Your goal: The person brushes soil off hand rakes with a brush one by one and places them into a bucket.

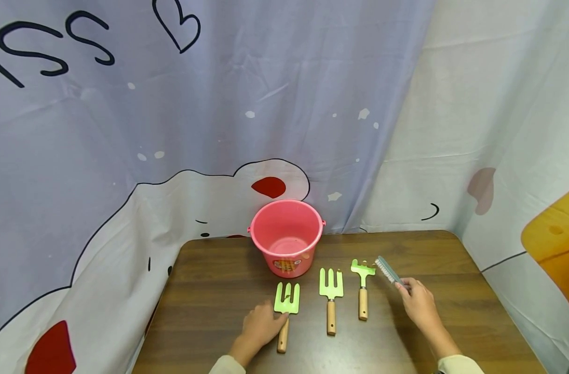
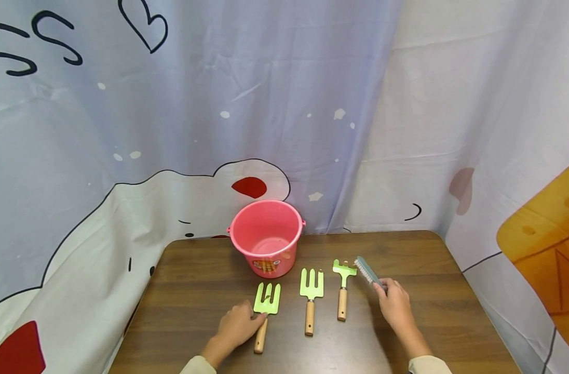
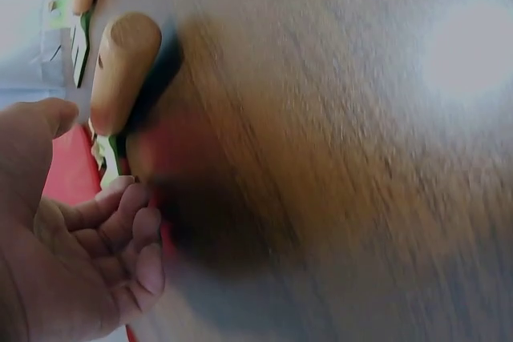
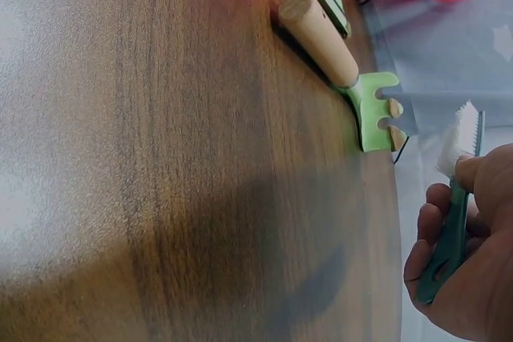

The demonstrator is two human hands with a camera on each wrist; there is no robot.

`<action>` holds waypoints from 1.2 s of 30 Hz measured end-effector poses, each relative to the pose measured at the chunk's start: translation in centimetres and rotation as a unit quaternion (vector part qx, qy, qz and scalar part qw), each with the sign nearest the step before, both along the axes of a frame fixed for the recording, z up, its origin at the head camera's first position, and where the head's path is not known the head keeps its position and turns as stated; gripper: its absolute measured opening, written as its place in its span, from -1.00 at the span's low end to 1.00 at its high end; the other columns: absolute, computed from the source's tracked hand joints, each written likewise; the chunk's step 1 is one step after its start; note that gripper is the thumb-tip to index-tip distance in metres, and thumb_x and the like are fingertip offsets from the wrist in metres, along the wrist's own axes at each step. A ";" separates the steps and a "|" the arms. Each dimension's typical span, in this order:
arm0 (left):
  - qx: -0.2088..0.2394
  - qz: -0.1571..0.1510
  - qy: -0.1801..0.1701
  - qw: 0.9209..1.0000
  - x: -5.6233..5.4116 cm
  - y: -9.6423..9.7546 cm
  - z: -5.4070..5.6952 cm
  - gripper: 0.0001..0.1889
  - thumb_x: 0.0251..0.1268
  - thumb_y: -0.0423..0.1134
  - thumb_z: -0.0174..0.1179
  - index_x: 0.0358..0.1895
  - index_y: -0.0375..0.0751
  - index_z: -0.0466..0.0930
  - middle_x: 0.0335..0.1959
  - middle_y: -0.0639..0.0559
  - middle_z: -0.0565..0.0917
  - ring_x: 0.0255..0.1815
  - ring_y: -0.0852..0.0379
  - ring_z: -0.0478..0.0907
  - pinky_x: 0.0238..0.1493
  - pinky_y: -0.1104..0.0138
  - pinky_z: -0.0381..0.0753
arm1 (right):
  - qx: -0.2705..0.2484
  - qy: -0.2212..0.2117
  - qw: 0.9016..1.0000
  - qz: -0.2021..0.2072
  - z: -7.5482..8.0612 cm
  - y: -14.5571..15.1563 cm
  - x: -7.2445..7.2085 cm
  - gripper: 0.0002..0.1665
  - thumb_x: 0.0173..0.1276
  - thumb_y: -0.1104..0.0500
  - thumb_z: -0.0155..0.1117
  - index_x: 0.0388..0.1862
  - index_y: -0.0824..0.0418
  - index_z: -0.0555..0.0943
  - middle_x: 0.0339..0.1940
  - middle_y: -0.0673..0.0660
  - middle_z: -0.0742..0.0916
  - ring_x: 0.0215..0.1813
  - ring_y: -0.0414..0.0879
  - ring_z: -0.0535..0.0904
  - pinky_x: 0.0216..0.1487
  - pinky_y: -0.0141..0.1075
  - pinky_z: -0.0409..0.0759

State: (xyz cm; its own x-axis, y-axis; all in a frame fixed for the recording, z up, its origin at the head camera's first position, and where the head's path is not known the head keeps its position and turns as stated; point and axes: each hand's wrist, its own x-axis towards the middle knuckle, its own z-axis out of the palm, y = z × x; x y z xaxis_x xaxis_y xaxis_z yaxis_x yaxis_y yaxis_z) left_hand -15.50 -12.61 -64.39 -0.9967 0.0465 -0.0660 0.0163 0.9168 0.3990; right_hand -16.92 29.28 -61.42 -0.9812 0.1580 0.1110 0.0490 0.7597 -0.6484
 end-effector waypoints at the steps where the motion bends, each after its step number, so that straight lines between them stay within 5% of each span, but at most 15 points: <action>1: -0.001 0.007 -0.005 1.000 0.0 0.2 0.0 -0.38 0.19 0.27 0.36 -0.22 -0.34 0.60 -0.38 -0.24 0.70 -0.33 -0.27 0.70 -0.38 -0.13 0.63 | -0.001 -0.003 1.000 -0.001 0.0 0.0 0.0 -0.60 0.57 0.13 0.22 0.07 0.50 0.58 -0.03 0.48 0.72 0.02 0.38 0.66 0.07 0.24 0.57; 16: -0.009 0.039 -0.020 0.999 0.4 1.9 0.0 -0.59 0.04 0.13 0.38 -0.63 -0.05 0.44 -0.62 -0.01 0.53 -0.56 -0.01 0.50 -0.58 0.03 0.46 | 0.005 0.017 1.000 -0.001 -0.1 -0.2 -0.1 -0.64 0.53 0.17 0.25 0.02 0.51 0.60 -0.09 0.47 0.73 -0.01 0.40 0.67 0.07 0.26 0.56; 25: 0.008 0.056 -0.012 0.998 0.7 2.2 -0.1 -0.70 -0.12 -0.05 0.35 -0.67 -0.03 0.41 -0.66 0.04 0.47 -0.60 0.02 0.43 -0.61 0.07 0.40 | -0.001 0.003 1.000 -0.001 -0.3 -0.2 -0.1 -0.62 0.55 0.16 0.23 0.05 0.51 0.59 -0.05 0.49 0.72 0.05 0.42 0.65 0.13 0.27 0.54; 31: 0.048 0.053 0.011 0.997 0.7 1.6 0.4 -0.70 -0.17 -0.15 0.35 -0.72 -0.03 0.37 -0.70 0.03 0.47 -0.64 0.04 0.42 -0.63 0.12 0.43 | -0.005 -0.012 1.000 -0.001 -0.4 -0.1 -0.1 -0.58 0.57 0.13 0.21 0.08 0.51 0.58 -0.03 0.48 0.71 0.06 0.40 0.65 0.12 0.25 0.55; 36: 0.125 0.037 0.011 0.991 0.8 0.9 0.5 -0.60 -0.13 -0.23 0.34 -0.80 0.06 0.25 -0.82 0.22 0.33 -0.75 0.19 0.33 -0.71 0.30 0.33 | -0.006 -0.018 1.000 -0.001 -0.6 -0.1 -0.1 -0.56 0.59 0.11 0.20 0.11 0.51 0.57 -0.01 0.47 0.72 0.06 0.39 0.65 0.10 0.24 0.56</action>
State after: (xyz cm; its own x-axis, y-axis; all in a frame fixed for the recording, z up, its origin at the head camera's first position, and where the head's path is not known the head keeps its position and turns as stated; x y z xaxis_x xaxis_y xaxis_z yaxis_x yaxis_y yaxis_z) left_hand -14.71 -11.76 -63.94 -0.9991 -0.0138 -0.0400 -0.0355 0.7889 0.6135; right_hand -17.02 29.23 -62.00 -0.9840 0.1617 0.0742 0.0741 0.7518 -0.6552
